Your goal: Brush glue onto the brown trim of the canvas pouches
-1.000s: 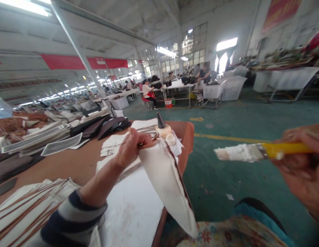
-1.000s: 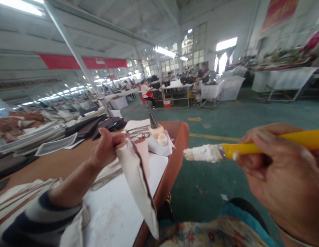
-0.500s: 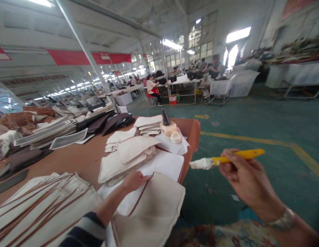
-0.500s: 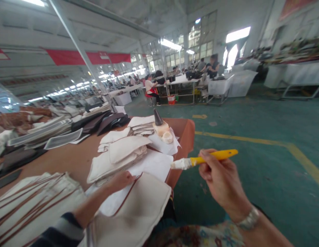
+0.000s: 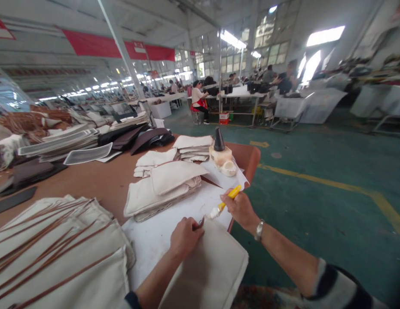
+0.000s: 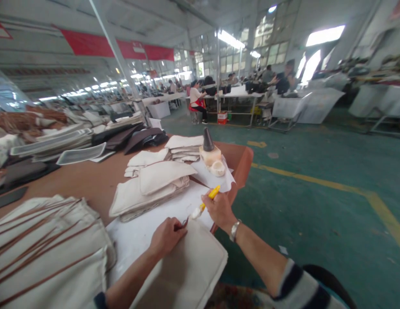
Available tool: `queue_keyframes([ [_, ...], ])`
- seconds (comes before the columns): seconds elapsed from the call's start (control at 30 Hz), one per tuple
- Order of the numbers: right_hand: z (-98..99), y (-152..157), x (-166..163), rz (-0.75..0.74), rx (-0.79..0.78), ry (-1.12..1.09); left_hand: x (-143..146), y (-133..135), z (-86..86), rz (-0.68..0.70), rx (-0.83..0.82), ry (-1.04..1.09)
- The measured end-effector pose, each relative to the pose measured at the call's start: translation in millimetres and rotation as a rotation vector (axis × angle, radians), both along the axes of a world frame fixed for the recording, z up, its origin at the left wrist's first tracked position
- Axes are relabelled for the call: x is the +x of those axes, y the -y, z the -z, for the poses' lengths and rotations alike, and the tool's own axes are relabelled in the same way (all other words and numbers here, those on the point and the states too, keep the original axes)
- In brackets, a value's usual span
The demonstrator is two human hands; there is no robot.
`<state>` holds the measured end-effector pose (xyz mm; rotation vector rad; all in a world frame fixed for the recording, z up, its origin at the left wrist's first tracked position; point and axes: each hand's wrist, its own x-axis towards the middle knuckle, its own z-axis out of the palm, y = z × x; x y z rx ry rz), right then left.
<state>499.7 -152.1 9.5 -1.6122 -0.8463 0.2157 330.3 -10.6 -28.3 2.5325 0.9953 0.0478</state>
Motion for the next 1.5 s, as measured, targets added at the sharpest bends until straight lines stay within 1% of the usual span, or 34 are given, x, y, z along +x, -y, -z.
queue_keyframes([
  [0.1,13.2,-23.8,1.4,-0.032,-0.093,0.089,-1.1,1.3,1.3,-0.012,-0.006,-0.004],
  [0.17,18.4,-32.5,2.4,-0.037,-0.135,0.145,-2.1,1.8,2.1,-0.013,-0.009,-0.011],
  [0.4,19.1,-35.2,-0.9,-0.080,-0.163,0.282,-0.7,0.0,2.3,-0.008,-0.007,-0.056],
  [0.47,17.7,-35.5,-2.6,-0.065,-0.152,0.300,0.4,-0.6,1.1,0.000,-0.002,-0.064],
  [0.53,13.7,-33.8,-3.1,-0.031,-0.118,0.305,0.3,1.7,-0.4,0.006,0.017,-0.059],
  [0.63,1.3,-22.1,-2.0,0.035,-0.034,0.284,-2.1,11.8,-0.4,0.017,0.068,-0.021],
  [0.77,-23.0,11.3,3.1,0.142,0.070,0.242,-8.3,29.8,6.5,0.038,0.124,0.044],
  [0.83,-37.0,31.3,6.4,0.182,0.109,0.228,-12.5,36.9,8.9,0.065,0.216,0.159],
  [0.9,-52.2,50.4,7.7,0.196,0.139,0.216,-17.9,42.9,7.0,0.168,0.375,0.355],
  [1.0,-76.4,74.9,1.7,0.162,0.168,0.196,-28.1,52.1,-6.8,0.459,0.671,0.653],
  [1.07,-90.0,87.5,-8.2,0.103,0.193,0.177,-34.8,58.6,-20.6,0.648,0.818,0.737],
  [1.13,-98.0,96.5,-20.2,0.033,0.200,0.178,-39.8,64.5,-34.2,0.771,0.896,0.746],
  [1.23,-98.9,105.7,-34.4,-0.107,0.129,0.258,-43.4,70.8,-48.9,0.851,0.952,0.749],
  [1.3,-96.9,111.8,-38.7,-0.202,0.057,0.362,-44.3,74.0,-54.4,0.869,0.984,0.746],
  [1.33,-96.9,115.3,-39.7,-0.219,0.030,0.418,-44.8,75.6,-56.5,0.876,0.995,0.739],
  [1.4,-100.1,122.9,-41.3,-0.186,0.017,0.501,-45.9,79.0,-60.0,0.897,1.008,0.729],
  [1.47,-105.3,129.1,-44.6,-0.115,0.047,0.517,-47.3,82.5,-63.7,0.923,1.012,0.729],
  [1.5,-107.1,131.1,-47.1,-0.103,0.063,0.508,-48.1,84.0,-65.6,0.937,1.010,0.730],
])
